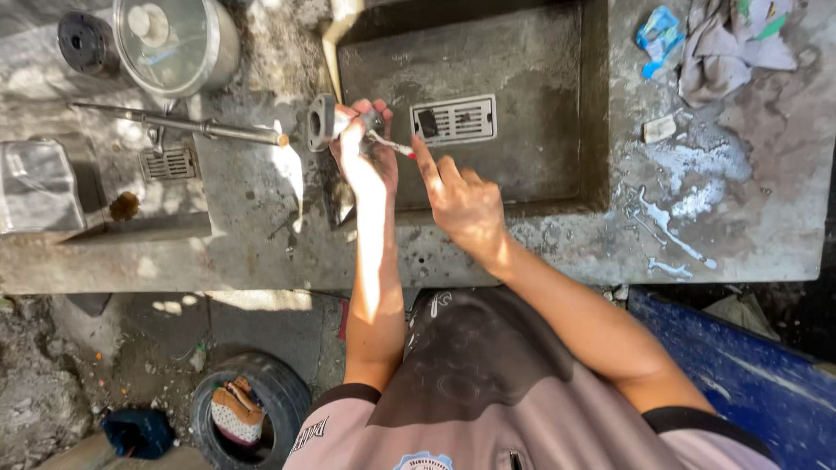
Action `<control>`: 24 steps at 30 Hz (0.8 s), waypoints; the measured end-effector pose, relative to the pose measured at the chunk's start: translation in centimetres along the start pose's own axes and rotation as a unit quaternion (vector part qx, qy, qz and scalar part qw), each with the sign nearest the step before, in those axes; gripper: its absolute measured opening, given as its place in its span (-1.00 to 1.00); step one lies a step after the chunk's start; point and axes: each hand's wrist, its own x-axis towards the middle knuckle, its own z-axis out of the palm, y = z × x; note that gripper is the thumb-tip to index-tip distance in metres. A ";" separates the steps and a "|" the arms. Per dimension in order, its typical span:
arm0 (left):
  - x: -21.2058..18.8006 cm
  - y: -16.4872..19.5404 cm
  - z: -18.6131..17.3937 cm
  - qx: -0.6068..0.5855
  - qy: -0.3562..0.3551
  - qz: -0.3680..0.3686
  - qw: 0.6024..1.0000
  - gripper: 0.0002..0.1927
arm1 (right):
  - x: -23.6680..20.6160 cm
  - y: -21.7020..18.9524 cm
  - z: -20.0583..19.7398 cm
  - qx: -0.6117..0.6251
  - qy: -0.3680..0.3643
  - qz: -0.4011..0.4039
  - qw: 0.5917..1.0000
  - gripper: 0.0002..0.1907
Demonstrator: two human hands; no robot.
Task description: The person stands at a concrete washing sink and scrubs a metal automotive component with a toothbrush, rotating the part to clean different surfaces and rinsing it under running water. They continue brushing the part's openings and edges throughout the episode.
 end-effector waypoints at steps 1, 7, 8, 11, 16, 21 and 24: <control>-0.1 -0.1 0.0 0.003 0.008 0.000 1.000 -0.82 | 0.0 -0.3 0.2 0.012 -0.027 0.014 0.999 -0.41; 0.4 0.1 -0.7 -0.046 0.073 -0.062 0.994 -0.86 | 1.2 -0.9 1.1 0.458 -0.068 0.078 0.883 -0.73; 0.5 0.3 -0.7 -0.062 0.076 -0.070 0.993 -0.86 | 1.3 -0.7 0.9 0.406 -0.112 0.093 0.902 -0.70; 0.4 1.0 -0.4 -0.003 0.061 -0.063 0.996 -0.84 | 1.5 -0.2 -0.1 0.215 -0.160 0.087 0.960 -0.60; -0.7 0.7 0.7 0.084 0.014 -0.008 0.996 -0.89 | 0.7 -1.4 -0.4 0.007 -0.033 0.024 0.999 -0.50; -0.3 0.5 0.3 0.019 0.013 -0.076 0.997 -0.89 | 1.0 -1.5 1.3 0.469 -0.135 0.161 0.858 -0.70; 0.3 1.2 0.0 -0.068 -0.002 -0.101 0.993 -0.88 | 1.4 -0.4 1.5 0.502 -0.225 0.187 0.814 -0.68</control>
